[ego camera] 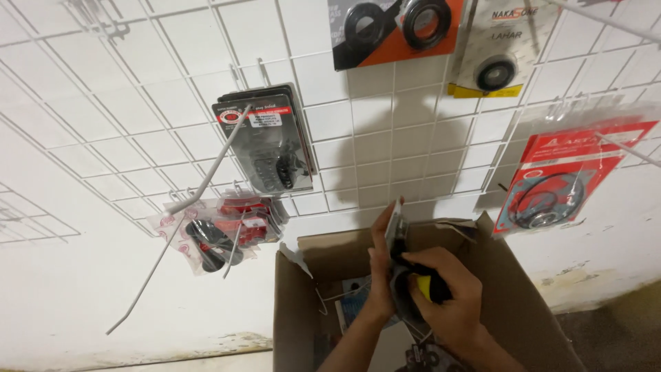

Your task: Wiping down an automotive component with a cloth and organizing parts on a display rack.

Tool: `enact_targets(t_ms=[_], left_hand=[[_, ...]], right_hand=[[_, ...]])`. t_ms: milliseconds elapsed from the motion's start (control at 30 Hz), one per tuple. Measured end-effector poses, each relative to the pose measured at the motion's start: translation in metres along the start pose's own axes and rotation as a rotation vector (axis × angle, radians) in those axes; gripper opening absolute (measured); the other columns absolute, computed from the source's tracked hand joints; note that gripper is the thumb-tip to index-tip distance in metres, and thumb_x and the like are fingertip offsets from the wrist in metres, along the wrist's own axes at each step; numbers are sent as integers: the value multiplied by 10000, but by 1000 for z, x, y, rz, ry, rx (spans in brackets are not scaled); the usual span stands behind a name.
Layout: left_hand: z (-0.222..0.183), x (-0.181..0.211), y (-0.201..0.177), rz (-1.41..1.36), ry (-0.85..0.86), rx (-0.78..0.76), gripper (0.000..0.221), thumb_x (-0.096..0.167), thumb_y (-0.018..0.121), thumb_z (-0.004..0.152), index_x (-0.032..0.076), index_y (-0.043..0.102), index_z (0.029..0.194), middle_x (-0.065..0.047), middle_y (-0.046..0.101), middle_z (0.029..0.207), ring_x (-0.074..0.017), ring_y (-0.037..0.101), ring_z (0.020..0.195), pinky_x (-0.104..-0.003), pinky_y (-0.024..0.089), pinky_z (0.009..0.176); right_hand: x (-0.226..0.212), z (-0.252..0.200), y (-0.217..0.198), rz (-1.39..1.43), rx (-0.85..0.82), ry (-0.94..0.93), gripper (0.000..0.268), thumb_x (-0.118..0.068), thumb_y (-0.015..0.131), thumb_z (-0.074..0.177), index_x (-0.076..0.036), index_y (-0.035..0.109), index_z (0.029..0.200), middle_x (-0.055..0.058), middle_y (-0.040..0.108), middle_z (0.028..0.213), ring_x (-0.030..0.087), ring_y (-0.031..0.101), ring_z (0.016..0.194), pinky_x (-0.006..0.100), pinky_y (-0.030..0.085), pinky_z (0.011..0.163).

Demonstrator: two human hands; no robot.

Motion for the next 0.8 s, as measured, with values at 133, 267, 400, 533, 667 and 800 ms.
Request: enact_targets(t_ms=[133, 267, 400, 533, 667, 800], left_hand=[[0, 3, 3, 37, 6, -50, 843, 705, 224, 1038, 69, 183, 1590, -186, 187, 1669, -409, 174, 1562, -600, 153, 1258], [-6, 1, 6, -27, -165, 7, 754, 594, 318, 1036, 62, 245, 1565, -183, 414, 1425, -347, 444, 1279, -519, 367, 1073], [-6, -9, 6, -143, -104, 14, 755, 615, 290, 1049, 32, 284, 1528, -188, 384, 1558, -341, 383, 1423, -491, 283, 1180], [-15, -33, 0, -326, -235, 64, 672, 558, 294, 1052, 118, 334, 1559, -137, 442, 1555, -279, 453, 1367, -428, 351, 1147], [-12, -28, 4, -286, -413, -5, 725, 591, 333, 1024, 52, 353, 1509, -168, 460, 1486, -298, 419, 1360, -448, 285, 1170], [-12, -28, -4, -257, -413, -8, 641, 565, 337, 1032, 65, 430, 1423, -161, 507, 1416, -288, 472, 1308, -441, 347, 1140]], right_hand=[[9, -1, -6, -2, 41, 54, 427, 81, 690, 637, -41, 741, 1043, 54, 735, 969, 166, 686, 819, 254, 532, 790], [20, -8, -28, 8, 269, 4, 494, 129, 578, 644, -12, 656, 1112, 115, 688, 1137, 224, 657, 1030, 299, 512, 978], [22, -7, -25, -134, 187, -194, 527, -166, 685, 620, -40, 653, 1131, 142, 667, 1185, 280, 632, 1046, 368, 503, 967], [36, -3, 3, -207, 28, -305, 445, -70, 736, 649, -80, 724, 1094, 81, 713, 1141, 267, 648, 1006, 378, 502, 948], [26, 25, -13, -144, 154, -129, 432, 79, 678, 691, -34, 671, 1108, 95, 711, 1139, 269, 659, 1049, 357, 510, 989], [16, 5, 0, -134, 190, -160, 412, 67, 631, 686, -27, 692, 1082, 92, 727, 1113, 247, 678, 996, 336, 523, 953]])
Point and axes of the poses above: each hand's wrist, its own z-axis towards the middle knuckle, its own y-axis out of the palm, x = y × z, the point moved 4 cm from there along z, towards the middle knuckle
